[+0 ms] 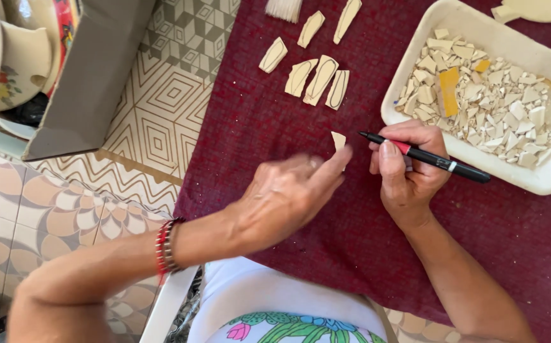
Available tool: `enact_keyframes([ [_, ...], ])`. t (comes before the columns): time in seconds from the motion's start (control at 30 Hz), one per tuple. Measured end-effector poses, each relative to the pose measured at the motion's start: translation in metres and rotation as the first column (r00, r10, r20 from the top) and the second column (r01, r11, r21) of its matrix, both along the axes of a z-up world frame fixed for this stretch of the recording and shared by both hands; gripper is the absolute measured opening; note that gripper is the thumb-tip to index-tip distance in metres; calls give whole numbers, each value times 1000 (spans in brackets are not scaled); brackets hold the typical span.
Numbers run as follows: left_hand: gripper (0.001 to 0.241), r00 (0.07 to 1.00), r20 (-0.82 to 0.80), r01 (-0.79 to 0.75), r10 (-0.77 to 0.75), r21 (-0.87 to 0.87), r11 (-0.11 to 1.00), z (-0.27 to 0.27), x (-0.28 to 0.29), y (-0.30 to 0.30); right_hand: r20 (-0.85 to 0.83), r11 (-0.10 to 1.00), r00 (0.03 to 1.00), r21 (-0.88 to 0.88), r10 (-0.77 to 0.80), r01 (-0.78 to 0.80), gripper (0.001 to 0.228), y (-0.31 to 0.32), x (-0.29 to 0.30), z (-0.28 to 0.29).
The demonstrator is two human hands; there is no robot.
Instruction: Marking small rectangular pieces with a black marker for a craft project
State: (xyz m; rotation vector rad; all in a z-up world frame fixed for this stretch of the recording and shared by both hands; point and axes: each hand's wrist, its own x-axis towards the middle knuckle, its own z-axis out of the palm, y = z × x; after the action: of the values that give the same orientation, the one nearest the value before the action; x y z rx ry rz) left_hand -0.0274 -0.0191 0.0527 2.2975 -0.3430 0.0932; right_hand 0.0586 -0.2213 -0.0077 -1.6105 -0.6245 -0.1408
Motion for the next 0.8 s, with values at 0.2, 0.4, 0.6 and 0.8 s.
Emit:
enact_keyframes([
  [0.2,35,995,96,19,-30,107,994,-35,42,3,12,998,998,-34,-60,61,18,2,-4,8],
  [0.4,13,944,86,326,-319,-93,941,-20,59,25,11,995,995,-18,-99,99,19,3,-5,9],
  [0.6,11,790,440,474,-428,6,881,-29,84,40,6,996,997,-26,-80,80,17,2,-4,8],
  [0.8,23,754,592,368,-284,-23,930,-31,69,41,-28,997,998,-62,-48,46,19,2,-4,7],
])
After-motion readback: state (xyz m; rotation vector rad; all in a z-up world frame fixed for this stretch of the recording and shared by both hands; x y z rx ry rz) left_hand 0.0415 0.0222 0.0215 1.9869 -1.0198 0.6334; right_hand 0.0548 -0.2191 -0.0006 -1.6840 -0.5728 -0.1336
